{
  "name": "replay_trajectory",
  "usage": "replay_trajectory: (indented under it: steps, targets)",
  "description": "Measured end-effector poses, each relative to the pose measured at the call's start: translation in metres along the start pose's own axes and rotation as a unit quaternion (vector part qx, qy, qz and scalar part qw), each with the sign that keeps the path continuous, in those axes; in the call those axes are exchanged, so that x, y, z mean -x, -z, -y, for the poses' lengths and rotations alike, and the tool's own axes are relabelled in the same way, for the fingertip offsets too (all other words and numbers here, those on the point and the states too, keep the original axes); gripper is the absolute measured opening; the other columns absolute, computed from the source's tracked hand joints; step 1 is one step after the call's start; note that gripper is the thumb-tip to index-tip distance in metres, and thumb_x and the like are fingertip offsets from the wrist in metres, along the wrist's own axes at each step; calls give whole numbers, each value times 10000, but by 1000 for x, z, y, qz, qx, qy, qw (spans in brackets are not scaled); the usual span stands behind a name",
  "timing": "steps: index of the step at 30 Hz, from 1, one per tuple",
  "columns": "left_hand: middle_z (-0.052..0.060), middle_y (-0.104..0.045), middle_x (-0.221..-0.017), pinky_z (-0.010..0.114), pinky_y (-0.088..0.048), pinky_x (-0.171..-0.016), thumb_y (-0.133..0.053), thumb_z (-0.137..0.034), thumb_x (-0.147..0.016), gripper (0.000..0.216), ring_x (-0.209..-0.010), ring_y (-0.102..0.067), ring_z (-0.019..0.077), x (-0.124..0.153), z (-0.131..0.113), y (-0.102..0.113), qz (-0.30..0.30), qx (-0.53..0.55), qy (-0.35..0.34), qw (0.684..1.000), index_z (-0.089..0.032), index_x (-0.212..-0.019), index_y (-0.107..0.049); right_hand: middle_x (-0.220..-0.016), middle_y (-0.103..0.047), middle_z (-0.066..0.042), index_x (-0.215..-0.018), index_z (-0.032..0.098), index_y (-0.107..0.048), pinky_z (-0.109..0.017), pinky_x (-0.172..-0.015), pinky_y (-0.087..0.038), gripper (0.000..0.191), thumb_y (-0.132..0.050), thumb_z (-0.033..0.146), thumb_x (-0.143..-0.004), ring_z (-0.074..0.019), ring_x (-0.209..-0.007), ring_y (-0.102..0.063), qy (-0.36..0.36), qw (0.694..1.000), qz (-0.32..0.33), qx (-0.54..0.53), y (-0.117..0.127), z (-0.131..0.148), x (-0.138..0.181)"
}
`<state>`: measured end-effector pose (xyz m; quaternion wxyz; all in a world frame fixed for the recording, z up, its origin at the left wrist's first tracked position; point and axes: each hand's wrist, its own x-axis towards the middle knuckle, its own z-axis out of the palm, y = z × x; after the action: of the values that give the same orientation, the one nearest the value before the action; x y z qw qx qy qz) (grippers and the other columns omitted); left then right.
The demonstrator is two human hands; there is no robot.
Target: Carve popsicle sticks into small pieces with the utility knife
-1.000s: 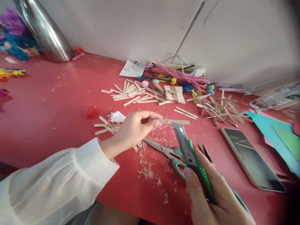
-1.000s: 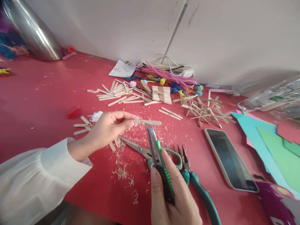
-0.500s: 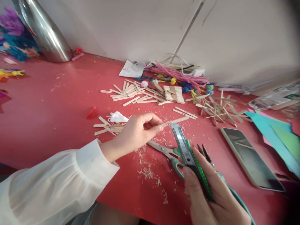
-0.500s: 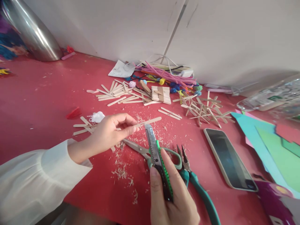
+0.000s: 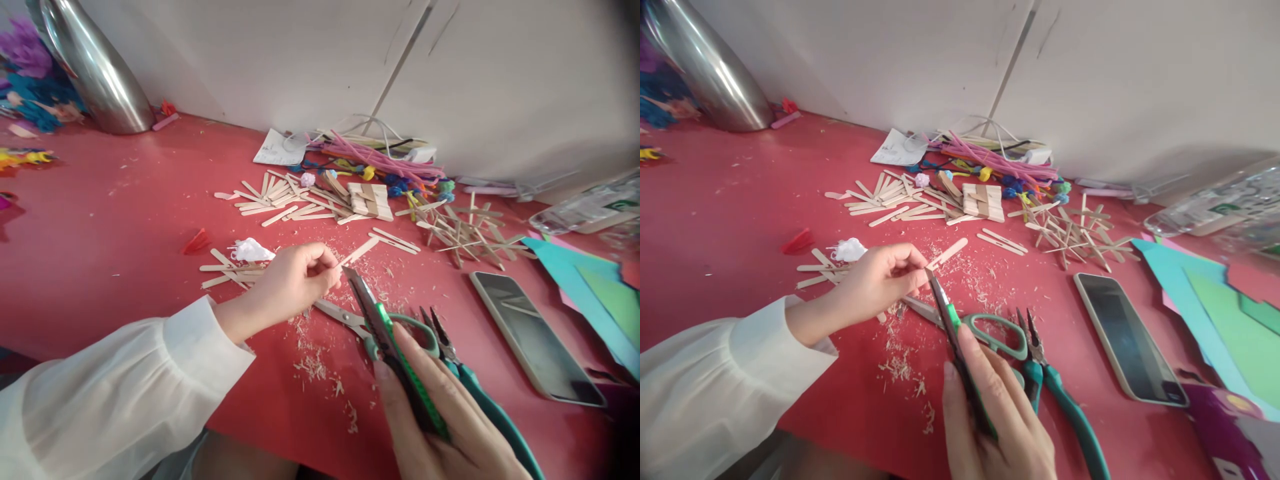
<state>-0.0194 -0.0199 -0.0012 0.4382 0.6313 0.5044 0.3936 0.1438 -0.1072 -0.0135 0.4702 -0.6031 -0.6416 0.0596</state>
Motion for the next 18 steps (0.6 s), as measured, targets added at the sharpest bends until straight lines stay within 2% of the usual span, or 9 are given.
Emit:
replay_trajectory:
  steps: [4,6,12,14,18]
  targets:
    - [13,-613,-712,209,-428,-550,-489,-204,-822,94,-578,-529,83,-2,0,2,25,53,63,996,-143,-808,-559,-942,-717,1,-1083,290,-660,-375,-806,-516,358,-682,262,-726,-223,-819,-673,-98,993,-51,-31,2,6,4]
    - [-6,-566,-679,207,-412,-541,-476,-203,-831,107,-549,-494,72,-4,0,3,37,96,83,991,-141,-816,-561,-930,-722,-4,-1082,273,-663,-381,-802,-523,346,-667,294,-736,-228,-809,-679,-117,991,-59,-38,1,8,2]
    - [-61,-327,-537,206,-257,-413,-388,-139,-832,190,-412,-267,54,-6,-3,4,55,283,151,945,-140,-772,-568,-899,-728,22,-1110,286,-641,-286,-689,-550,318,-597,270,-795,-170,-757,-689,-56,998,-32,3,-2,5,-5]
    - [-65,-303,-528,208,-242,-410,-411,-149,-831,157,-412,-259,56,-5,-5,5,58,292,165,940,-147,-763,-554,-879,-730,18,-1124,285,-632,-263,-650,-536,326,-595,254,-802,-157,-733,-687,-38,998,-33,30,-2,3,-5]
    - [-78,-327,-515,202,-255,-429,-503,-194,-825,36,-421,-292,56,-4,-8,6,50,241,188,951,-178,-799,-485,-839,-729,10,-1120,285,-641,-236,-550,-489,351,-633,227,-773,-141,-644,-671,-19,998,-40,34,-3,-4,-2]
